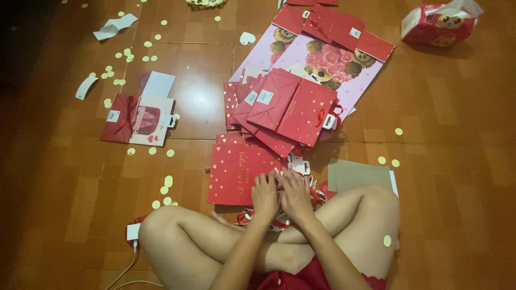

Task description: The person sits on the floor and ties red ribbons around small red gift boxes. They pick up each box, wrap the ribbon, and tie a bow, then place the finished box on a growing stack.

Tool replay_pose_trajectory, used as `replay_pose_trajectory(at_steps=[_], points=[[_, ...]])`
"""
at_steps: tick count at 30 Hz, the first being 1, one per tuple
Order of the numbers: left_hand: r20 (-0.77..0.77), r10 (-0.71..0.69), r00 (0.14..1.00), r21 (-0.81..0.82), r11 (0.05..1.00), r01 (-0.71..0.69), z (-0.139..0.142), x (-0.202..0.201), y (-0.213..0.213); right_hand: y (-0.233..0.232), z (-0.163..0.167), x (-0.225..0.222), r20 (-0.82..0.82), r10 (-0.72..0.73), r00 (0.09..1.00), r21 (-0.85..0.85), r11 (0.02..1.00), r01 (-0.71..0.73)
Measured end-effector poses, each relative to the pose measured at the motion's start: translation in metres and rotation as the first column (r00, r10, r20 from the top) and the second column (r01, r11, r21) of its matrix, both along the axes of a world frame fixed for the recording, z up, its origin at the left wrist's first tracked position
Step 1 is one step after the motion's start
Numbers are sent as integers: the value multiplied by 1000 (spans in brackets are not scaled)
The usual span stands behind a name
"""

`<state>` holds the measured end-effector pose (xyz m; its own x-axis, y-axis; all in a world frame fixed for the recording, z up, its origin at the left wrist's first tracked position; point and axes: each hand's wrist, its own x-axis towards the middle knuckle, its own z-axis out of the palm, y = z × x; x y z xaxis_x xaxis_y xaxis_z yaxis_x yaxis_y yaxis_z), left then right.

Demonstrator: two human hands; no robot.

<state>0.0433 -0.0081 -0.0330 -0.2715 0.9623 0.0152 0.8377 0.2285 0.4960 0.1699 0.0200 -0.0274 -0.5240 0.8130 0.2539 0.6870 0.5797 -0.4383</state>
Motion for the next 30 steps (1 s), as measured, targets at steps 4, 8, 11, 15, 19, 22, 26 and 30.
replay_pose_trajectory(at_steps=[4,8,11,15,19,22,26,30], points=[[17,17,1000,9,1000,-17,-4,-1,-1,-4,-9,2,33,-3,999,-111,994,6],[45,58,997,61,996,-61,-2,-4,-2,-1,-18,8,181,-117,976,-152,978,146],[88,41,995,34,998,-44,5,-5,-3,1,-24,10,212,-157,964,-207,957,202],[57,25,998,-34,999,-23,15,-3,-2,2,-29,10,197,-170,966,-190,960,208],[71,34,997,-18,999,-33,16,-2,-1,6,-33,11,167,-175,970,-235,949,212],[99,27,995,38,999,-31,7,-4,-3,6,-36,13,139,-177,974,-263,942,209],[165,61,984,115,990,-80,-8,-2,-5,6,-38,14,109,-187,976,-259,943,209],[353,60,934,232,961,-150,-14,-7,-8,6,-32,12,83,-198,977,-257,943,213]])
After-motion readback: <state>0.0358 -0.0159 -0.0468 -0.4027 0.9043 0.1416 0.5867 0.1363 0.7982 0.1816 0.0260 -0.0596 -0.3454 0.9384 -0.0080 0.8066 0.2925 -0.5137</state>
